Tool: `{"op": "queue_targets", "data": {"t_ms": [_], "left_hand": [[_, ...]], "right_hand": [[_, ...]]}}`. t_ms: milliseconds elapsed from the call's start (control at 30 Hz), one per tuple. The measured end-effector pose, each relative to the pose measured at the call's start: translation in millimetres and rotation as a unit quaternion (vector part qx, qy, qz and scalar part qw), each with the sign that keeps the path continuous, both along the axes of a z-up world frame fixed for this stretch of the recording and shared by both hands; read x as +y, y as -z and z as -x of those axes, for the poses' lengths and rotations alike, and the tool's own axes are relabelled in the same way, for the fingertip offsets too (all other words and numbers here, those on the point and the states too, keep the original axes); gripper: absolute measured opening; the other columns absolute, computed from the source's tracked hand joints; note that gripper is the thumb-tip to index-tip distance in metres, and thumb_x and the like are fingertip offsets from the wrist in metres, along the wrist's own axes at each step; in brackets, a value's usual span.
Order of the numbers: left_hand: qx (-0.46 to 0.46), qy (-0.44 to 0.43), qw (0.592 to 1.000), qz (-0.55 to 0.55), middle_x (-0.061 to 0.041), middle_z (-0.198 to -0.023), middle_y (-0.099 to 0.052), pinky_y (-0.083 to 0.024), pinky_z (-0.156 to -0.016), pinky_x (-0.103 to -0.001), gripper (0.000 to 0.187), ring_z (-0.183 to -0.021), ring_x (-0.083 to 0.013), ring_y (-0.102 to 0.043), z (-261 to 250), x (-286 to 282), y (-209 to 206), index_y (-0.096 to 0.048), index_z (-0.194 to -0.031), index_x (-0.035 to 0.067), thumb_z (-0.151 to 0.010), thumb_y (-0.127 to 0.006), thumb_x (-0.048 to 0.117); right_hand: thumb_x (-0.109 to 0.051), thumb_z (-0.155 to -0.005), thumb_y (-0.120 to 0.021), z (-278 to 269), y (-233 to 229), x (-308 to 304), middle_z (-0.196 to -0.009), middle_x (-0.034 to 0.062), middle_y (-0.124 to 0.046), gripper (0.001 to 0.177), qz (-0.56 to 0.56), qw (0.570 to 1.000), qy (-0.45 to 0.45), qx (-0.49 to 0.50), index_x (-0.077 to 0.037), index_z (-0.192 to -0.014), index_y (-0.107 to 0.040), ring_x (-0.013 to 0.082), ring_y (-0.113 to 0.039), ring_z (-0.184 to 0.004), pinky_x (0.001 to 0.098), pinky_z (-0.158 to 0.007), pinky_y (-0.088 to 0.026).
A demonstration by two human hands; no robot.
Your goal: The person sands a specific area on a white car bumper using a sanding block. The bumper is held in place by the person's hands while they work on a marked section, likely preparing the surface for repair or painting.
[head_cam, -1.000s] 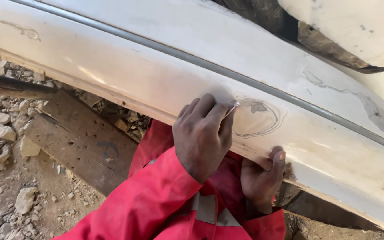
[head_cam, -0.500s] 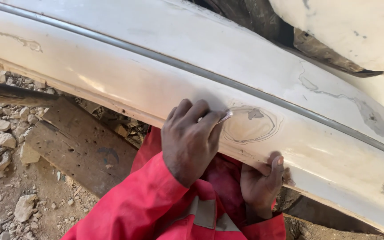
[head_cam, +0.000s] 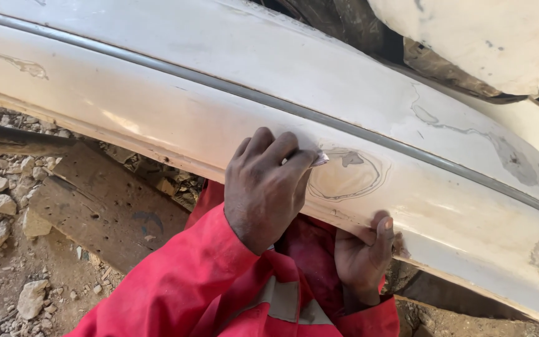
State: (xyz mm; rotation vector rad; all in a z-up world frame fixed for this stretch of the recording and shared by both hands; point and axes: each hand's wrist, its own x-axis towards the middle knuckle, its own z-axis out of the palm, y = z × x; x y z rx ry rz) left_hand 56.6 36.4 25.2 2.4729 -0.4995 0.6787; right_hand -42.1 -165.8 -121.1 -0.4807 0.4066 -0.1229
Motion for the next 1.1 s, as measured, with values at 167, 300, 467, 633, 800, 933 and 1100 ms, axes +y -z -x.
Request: {"op": "queue_targets", "data": {"t_ms": [167,300,467,633,800,933,1100], "left_hand": [[0.001,0.013,1.0,-0.014,-0.003,-0.094,-0.063,-0.05,-0.072,-0.045,0.006,-0.087,-0.0305,-0.055,-9.7,-15.4,0.3,-0.081,-0.097,0.011,-0.099,-0.08,0.005],[0.009,0.021,1.0,-0.017,-0.005,-0.093,-0.061,-0.05,-0.073,-0.048,0.007,-0.088,-0.0332,-0.056,-7.5,-6.7,-7.4,-0.08,-0.093,0.011,-0.099,-0.084,0.011],[0.004,0.034,0.999,-0.002,-0.004,-0.092,-0.061,-0.049,-0.073,-0.046,0.006,-0.087,-0.0313,-0.055,-11.5,-14.8,-4.4,-0.081,-0.096,0.011,-0.102,-0.081,0.01],[-0.008,0.045,0.999,0.003,-0.004,-0.092,-0.059,-0.047,-0.072,-0.048,0.02,-0.086,-0.0322,-0.054,-15.9,-20.6,-3.3,-0.075,-0.087,0.009,-0.106,-0.082,0.013],[-0.002,0.041,0.999,-0.005,-0.004,-0.094,-0.06,-0.049,-0.072,-0.046,0.01,-0.085,-0.0321,-0.055,-12.9,-13.4,-4.5,-0.077,-0.091,0.009,-0.097,-0.081,0.002],[-0.009,0.056,0.998,0.017,-0.005,-0.093,-0.061,-0.047,-0.074,-0.05,0.008,-0.087,-0.0351,-0.056,-21.8,-16.9,-15.4,-0.078,-0.096,0.012,-0.104,-0.077,0.013],[0.009,-0.025,0.975,0.222,-0.012,-0.085,-0.066,-0.053,-0.07,-0.035,0.009,-0.076,-0.0236,-0.062,-10.8,24.1,-46.0,-0.084,-0.107,-0.005,-0.1,-0.087,0.0]], "right_hand": [[-0.038,-0.103,-0.084,3.7,8.1,1.2,-0.115,-0.0059,-0.079,0.016,0.036,0.998,0.036,0.038,-0.022,-0.103,-0.079,0.0185,-0.071,-0.13,0.039,-0.117,-0.057],[-0.037,-0.103,-0.084,4.0,13.1,-1.8,-0.097,-0.013,-0.07,0.02,0.022,0.998,0.041,0.042,-0.021,-0.099,-0.073,0.0025,-0.069,-0.1,0.0163,-0.085,-0.056],[-0.038,-0.102,-0.084,4.1,9.1,-1.2,-0.109,-0.0062,-0.073,0.022,0.029,0.998,0.034,0.041,-0.02,-0.099,-0.072,0.0124,-0.069,-0.117,0.0267,-0.102,-0.057],[-0.038,-0.103,-0.084,6.0,14.9,0.1,-0.112,-0.0086,-0.08,0.016,0.035,0.997,0.054,0.049,-0.022,-0.107,-0.082,0.0186,-0.072,-0.131,0.0387,-0.116,-0.058],[-0.038,-0.11,-0.076,0.5,-3.7,5.0,-0.125,0.0053,-0.076,0.029,0.04,0.999,0.009,-0.002,-0.016,-0.094,-0.064,0.025,-0.068,-0.134,0.0419,-0.118,-0.055],[-0.037,-0.103,-0.076,-3.0,-7.1,10.6,-0.142,0.0133,-0.074,0.025,0.064,0.997,0.032,0.002,-0.012,-0.11,-0.076,0.0302,-0.064,-0.143,0.0495,-0.125,-0.05],[-0.042,-0.105,-0.078,5.8,5.6,2.0,-0.149,0.0205,-0.071,0.028,0.045,0.998,0.017,0.027,-0.018,-0.097,-0.066,0.0393,-0.064,-0.146,0.0551,-0.122,-0.052]]}}
